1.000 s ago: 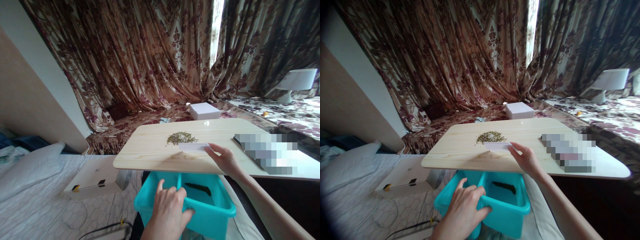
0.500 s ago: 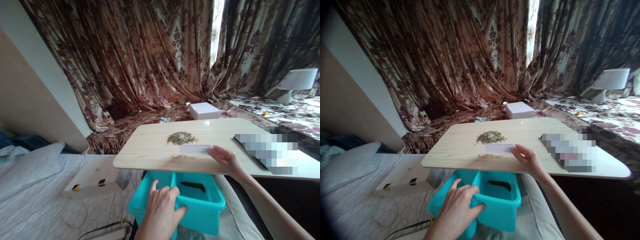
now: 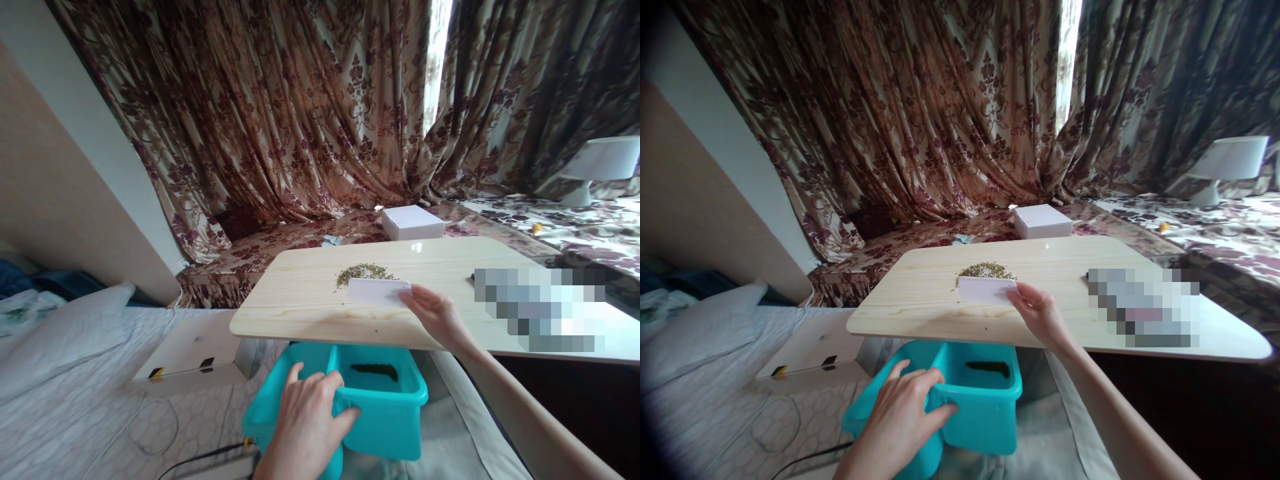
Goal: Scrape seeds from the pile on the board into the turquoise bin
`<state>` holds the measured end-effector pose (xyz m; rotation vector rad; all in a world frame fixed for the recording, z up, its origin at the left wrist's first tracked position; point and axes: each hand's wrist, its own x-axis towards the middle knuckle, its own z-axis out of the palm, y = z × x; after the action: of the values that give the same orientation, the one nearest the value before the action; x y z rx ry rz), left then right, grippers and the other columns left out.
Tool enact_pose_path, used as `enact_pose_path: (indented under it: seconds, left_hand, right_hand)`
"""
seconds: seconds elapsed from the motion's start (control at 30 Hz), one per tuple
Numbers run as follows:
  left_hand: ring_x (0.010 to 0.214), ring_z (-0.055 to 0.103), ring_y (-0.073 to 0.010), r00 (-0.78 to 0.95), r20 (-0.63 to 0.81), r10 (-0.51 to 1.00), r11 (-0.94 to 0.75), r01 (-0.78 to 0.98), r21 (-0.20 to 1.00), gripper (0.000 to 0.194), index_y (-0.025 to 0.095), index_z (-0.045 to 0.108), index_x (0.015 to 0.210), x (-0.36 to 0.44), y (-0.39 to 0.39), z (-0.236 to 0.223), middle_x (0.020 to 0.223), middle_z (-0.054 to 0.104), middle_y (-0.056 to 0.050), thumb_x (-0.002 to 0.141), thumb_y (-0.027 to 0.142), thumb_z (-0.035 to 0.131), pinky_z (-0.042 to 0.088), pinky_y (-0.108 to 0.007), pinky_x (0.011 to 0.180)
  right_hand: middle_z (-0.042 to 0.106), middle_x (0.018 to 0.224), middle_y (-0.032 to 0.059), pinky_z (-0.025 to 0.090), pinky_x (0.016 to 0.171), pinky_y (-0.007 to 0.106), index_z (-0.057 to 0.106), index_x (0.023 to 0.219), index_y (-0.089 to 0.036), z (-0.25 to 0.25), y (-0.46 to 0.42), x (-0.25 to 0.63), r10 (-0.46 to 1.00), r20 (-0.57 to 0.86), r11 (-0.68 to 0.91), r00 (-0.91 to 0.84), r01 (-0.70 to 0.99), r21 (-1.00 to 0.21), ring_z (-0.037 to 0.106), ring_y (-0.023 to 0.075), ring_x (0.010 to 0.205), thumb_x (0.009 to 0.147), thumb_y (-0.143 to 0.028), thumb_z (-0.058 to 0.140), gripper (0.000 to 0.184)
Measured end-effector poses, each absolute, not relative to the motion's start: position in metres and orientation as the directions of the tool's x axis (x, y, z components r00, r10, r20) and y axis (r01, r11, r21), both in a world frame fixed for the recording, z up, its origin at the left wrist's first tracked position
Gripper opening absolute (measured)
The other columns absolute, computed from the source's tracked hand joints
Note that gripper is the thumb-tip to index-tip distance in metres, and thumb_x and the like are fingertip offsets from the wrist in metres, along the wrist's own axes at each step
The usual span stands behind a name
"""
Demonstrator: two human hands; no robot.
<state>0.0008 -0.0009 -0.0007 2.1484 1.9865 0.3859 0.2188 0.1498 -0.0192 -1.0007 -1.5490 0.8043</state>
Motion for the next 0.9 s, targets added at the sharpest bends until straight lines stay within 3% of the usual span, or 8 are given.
enact_pose_path:
  seconds: [0.27, 0.53, 0.77, 0.9]
  left_hand:
    - [0.081, 0.061, -0.0185, 0.048, 0.043, 0.998, -0.059, 0.947, 0.316, 0.012, 0.024, 0.058, 0.077, -0.007, -0.001, 0.002, 0.080, 0.067, 0.002, 0.072, 0.034, 0.061, 0.022, -0.044, 0.100]
    - [0.080, 0.061, -0.0188, 0.055, 0.044, 0.997, -0.066, 0.954, 0.294, 0.013, 0.024, 0.058, 0.078, -0.009, 0.000, 0.003, 0.079, 0.067, 0.002, 0.073, 0.035, 0.061, 0.023, -0.044, 0.099]
    - [0.079, 0.061, -0.0191, 0.067, 0.051, 0.996, -0.079, 0.954, 0.290, 0.011, 0.024, 0.057, 0.076, -0.008, -0.002, 0.003, 0.077, 0.067, 0.002, 0.073, 0.035, 0.060, 0.023, -0.044, 0.099]
    - [0.080, 0.061, -0.0191, 0.072, 0.050, 0.996, -0.084, 0.948, 0.307, 0.012, 0.025, 0.058, 0.079, -0.007, -0.001, 0.004, 0.079, 0.067, 0.002, 0.073, 0.035, 0.059, 0.022, -0.044, 0.100]
  right_hand:
    - [0.072, 0.086, 0.0050, 0.051, 0.072, 0.032, 0.068, 0.091, -0.017, -0.026, 0.165, 0.190, 0.883, 0.439, 0.468, -0.165, 0.236, -0.852, 0.066, 0.0210, 0.079, 0.076, -0.040, 0.055, 0.031]
    - [0.071, 0.083, 0.0047, 0.051, 0.069, 0.027, 0.069, 0.089, -0.016, -0.002, 0.131, 0.224, 0.873, 0.338, 0.428, -0.352, 0.217, -0.877, 0.064, 0.0207, 0.079, 0.075, -0.044, 0.058, 0.033]
    - [0.072, 0.083, 0.0055, 0.053, 0.070, 0.029, 0.070, 0.089, -0.018, -0.013, 0.114, 0.262, 0.920, 0.384, 0.384, -0.079, 0.380, -0.841, 0.065, 0.0237, 0.081, 0.070, -0.049, 0.060, 0.037]
    - [0.072, 0.079, 0.0051, 0.054, 0.066, 0.029, 0.071, 0.080, -0.018, -0.016, 0.101, 0.268, 0.928, 0.357, 0.371, -0.109, 0.384, -0.846, 0.066, 0.0238, 0.077, 0.068, -0.051, 0.062, 0.036]
